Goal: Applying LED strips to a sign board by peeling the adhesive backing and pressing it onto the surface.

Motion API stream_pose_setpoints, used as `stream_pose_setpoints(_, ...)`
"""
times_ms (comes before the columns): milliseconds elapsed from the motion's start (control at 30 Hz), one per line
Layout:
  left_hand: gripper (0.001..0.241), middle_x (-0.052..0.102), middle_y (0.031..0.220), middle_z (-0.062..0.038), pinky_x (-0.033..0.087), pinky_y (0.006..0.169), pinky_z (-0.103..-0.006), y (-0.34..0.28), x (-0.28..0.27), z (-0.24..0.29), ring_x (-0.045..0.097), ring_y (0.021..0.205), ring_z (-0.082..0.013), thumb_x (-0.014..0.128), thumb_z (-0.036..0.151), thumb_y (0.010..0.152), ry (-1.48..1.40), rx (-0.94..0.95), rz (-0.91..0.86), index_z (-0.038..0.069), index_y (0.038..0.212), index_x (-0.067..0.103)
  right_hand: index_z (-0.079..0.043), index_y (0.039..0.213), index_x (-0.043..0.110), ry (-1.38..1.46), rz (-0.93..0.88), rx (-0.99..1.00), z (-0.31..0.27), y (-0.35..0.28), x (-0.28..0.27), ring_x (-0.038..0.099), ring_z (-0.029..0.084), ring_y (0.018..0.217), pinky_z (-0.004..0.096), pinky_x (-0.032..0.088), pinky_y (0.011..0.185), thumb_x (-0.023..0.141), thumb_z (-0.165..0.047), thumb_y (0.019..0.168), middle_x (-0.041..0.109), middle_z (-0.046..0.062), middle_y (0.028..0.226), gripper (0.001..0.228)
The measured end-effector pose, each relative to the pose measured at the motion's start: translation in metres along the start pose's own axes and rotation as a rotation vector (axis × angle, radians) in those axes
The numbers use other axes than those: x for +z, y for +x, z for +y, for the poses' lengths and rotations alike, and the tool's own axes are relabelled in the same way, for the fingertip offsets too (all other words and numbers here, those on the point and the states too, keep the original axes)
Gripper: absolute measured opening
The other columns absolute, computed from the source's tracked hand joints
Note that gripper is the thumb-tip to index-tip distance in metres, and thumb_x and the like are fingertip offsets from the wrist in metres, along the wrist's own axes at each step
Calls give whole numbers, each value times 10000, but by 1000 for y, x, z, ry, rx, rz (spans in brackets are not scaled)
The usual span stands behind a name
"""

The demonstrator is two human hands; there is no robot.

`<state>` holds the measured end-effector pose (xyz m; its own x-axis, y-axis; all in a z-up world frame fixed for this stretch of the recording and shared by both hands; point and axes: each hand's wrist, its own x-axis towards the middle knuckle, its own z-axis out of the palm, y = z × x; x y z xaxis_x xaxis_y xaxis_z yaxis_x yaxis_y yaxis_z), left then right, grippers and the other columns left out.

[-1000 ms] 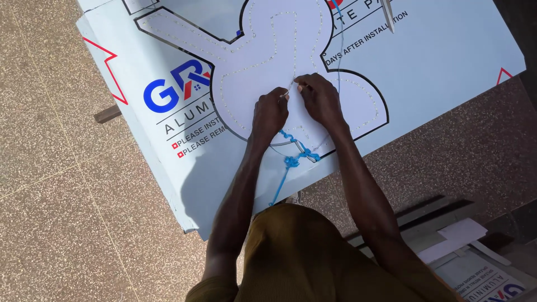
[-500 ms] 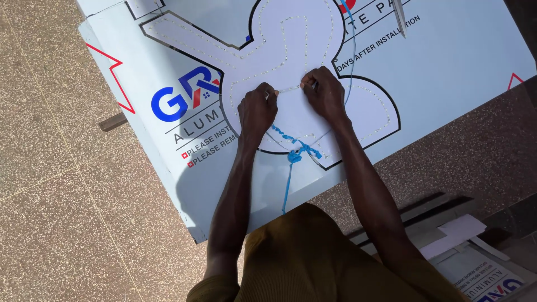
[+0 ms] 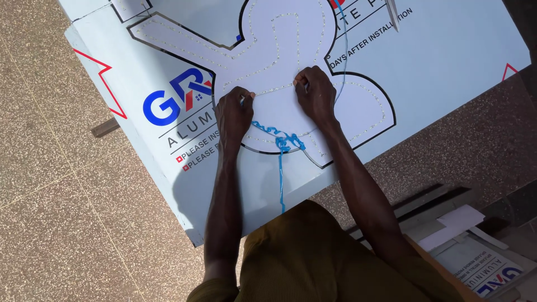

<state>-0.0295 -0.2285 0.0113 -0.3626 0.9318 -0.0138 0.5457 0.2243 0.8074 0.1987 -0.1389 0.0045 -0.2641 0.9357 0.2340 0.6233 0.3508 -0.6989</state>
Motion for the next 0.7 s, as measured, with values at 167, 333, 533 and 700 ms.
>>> stream_pose_setpoints(167,200,734,803,-161,534,733,-471,-2,-16,-16,718,834,-350,759,222,1112,3,-25,30,72,984,787,-176,1103,743,-41,55,-131,13,-10,10,675,279,871,451,573,723,709,-72,1097,612,27,936,109)
stream_pose_setpoints(333,191,654,701,-96,479,677,-426,-6,-23,-19,646,735,-274,790,218,1089,-28,-53,49,85,953,781,-170,1163,769,-132,90,-256,9,-27,9,647,335,975,454,569,770,719,70,1042,603,59,1049,273)
stream_pose_setpoints(533,208,563,678,-54,455,670,-409,-5,-23,-29,590,715,-237,822,258,1091,-72,1,55,106,954,784,-107,1496,745,-76,-84,-229,14,-52,-7,610,422,1261,543,511,990,652,36,1076,649,151,1359,454)
stream_pose_setpoints(700,176,569,693,-63,440,659,-398,-10,-31,-19,567,694,-221,829,201,1088,-91,21,33,75,975,780,-149,1469,747,-82,-38,-306,22,-84,-8,592,359,1478,490,474,1141,610,-140,1201,698,102,1485,301)
